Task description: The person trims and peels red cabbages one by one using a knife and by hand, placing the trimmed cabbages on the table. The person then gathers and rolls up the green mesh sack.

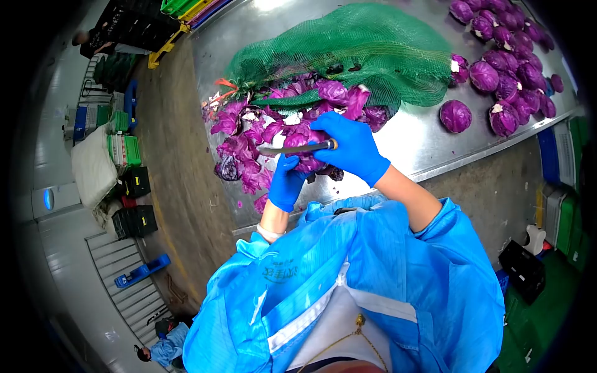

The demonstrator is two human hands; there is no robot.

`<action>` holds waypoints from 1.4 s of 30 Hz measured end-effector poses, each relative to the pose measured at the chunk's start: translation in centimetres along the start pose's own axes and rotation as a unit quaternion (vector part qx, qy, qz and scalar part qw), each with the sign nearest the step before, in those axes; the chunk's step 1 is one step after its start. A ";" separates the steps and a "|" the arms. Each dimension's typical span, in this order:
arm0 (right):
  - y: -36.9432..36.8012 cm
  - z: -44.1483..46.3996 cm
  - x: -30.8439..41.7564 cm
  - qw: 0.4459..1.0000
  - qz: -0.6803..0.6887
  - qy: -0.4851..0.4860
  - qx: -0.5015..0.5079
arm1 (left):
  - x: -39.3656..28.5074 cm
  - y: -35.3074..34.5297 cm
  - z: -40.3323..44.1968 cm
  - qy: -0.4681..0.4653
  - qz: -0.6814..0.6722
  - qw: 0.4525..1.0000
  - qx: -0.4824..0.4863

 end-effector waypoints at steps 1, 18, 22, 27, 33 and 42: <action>0.0 -0.3 -0.7 0.996 0.078 -0.038 -0.015 | 0.0 -0.8 -0.1 0.008 -0.016 0.999 0.027; 1.7 -4.5 0.3 0.940 0.282 -0.166 0.100 | 1.8 -3.5 -2.7 -0.227 0.716 0.658 -0.053; 3.9 -6.8 -0.9 0.808 0.495 -0.319 -0.013 | 3.7 -4.8 -1.6 -0.071 0.576 0.810 0.084; 5.3 -10.6 -3.7 0.838 0.410 -0.342 -0.111 | 6.8 -6.9 2.8 0.149 0.187 0.949 0.206; 18.1 -12.6 -6.1 0.877 0.199 -0.373 -0.226 | 8.6 -14.0 9.8 0.292 -0.033 0.904 0.311; 31.3 -24.5 -11.8 0.691 0.480 -0.384 -0.381 | 21.0 -26.8 21.6 0.115 0.310 0.911 0.244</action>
Point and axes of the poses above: each hand's wrist, its own z-axis towards the middle knuckle, its own y-axis out of the back of the hand, x = y × z, the point moved 2 cm from there along z, towards the middle knuckle, and after that the axes turned 13 degrees about y, right-handed, at the moved point
